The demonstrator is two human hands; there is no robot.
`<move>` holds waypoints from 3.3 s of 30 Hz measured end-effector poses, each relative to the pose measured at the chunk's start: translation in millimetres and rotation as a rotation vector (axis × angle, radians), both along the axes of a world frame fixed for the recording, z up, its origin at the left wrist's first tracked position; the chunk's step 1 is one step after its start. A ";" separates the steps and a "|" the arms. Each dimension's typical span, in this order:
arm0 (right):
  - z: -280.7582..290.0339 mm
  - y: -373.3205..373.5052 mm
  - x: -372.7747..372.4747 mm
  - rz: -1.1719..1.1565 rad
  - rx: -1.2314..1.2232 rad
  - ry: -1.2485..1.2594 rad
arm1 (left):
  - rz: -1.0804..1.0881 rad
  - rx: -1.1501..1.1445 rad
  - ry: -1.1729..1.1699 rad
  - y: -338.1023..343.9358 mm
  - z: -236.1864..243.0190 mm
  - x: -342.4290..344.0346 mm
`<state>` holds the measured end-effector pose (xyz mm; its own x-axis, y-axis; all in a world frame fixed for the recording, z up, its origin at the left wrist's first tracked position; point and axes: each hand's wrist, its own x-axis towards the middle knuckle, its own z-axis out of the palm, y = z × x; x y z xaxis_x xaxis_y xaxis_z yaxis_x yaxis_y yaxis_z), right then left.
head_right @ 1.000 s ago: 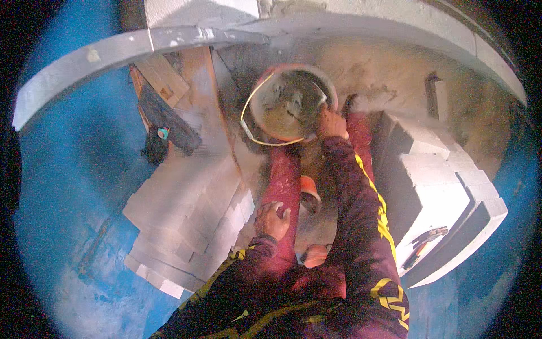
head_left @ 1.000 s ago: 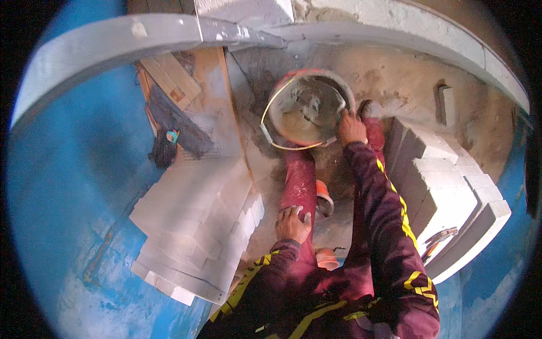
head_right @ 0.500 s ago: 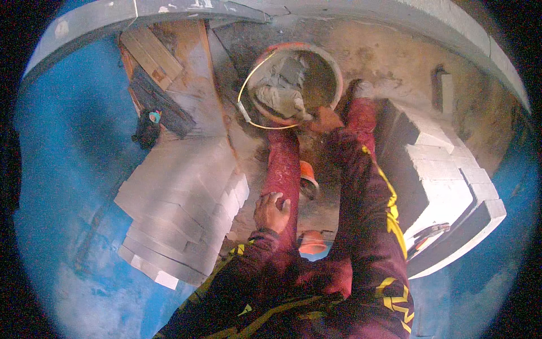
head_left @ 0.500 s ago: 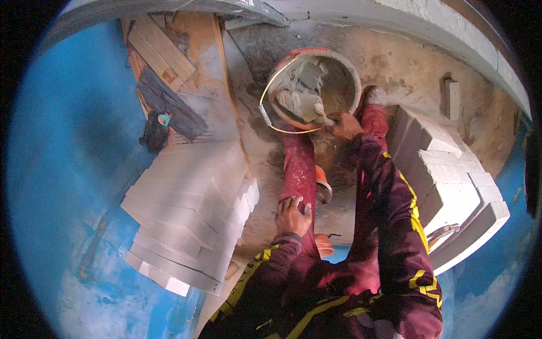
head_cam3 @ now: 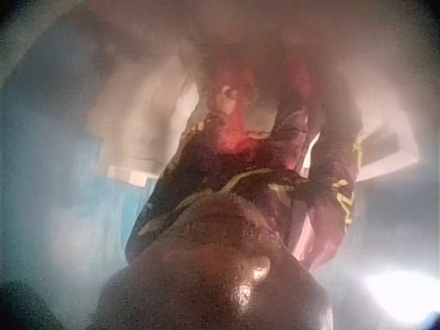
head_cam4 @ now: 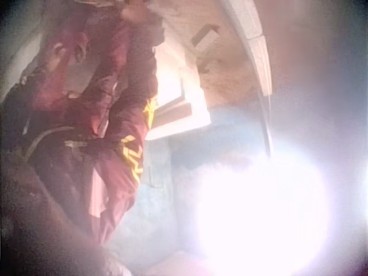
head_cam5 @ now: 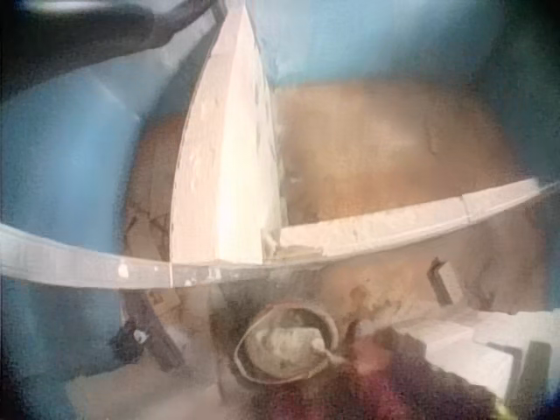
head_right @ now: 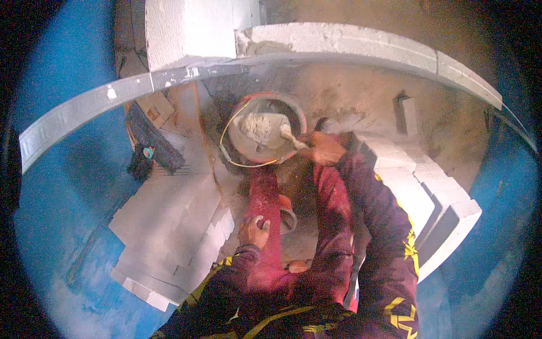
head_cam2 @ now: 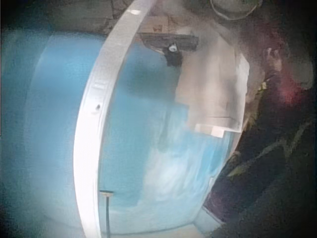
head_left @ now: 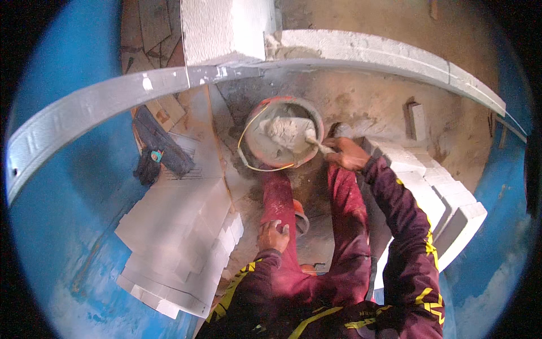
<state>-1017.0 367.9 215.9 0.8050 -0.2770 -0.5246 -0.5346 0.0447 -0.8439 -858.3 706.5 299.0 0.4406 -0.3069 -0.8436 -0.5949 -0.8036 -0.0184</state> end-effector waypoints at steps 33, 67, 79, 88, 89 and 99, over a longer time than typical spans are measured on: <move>-34.9 -146.7 -251.7 -0.465 -1.033 0.477 | -0.124 0.144 0.010 -56.4 -4.2 -20.4; -49.3 -80.4 -135.5 -0.919 -1.026 0.460 | -0.098 0.167 0.065 -33.6 -10.0 -9.0; -17.2 -59.9 -142.8 -1.184 -0.854 0.486 | -0.053 0.185 0.067 -50.5 -5.1 -14.1; 24.8 -62.7 23.7 -0.642 -0.782 0.407 | -0.047 0.113 0.092 -34.9 -13.5 -8.1; 25.8 -63.7 31.7 -0.631 -0.796 0.429 | -0.021 0.090 0.100 -35.7 -13.0 -7.5; 33.3 -60.6 -49.2 -0.807 -0.931 0.606 | -0.004 0.149 0.104 -46.0 -4.9 -5.9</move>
<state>-1066.1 307.3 249.2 -0.0328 -0.9947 -0.0975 -0.9228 0.0676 -0.3793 -864.2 660.4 294.1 0.3476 -0.1772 -0.9207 -0.6032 -0.7941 -0.0749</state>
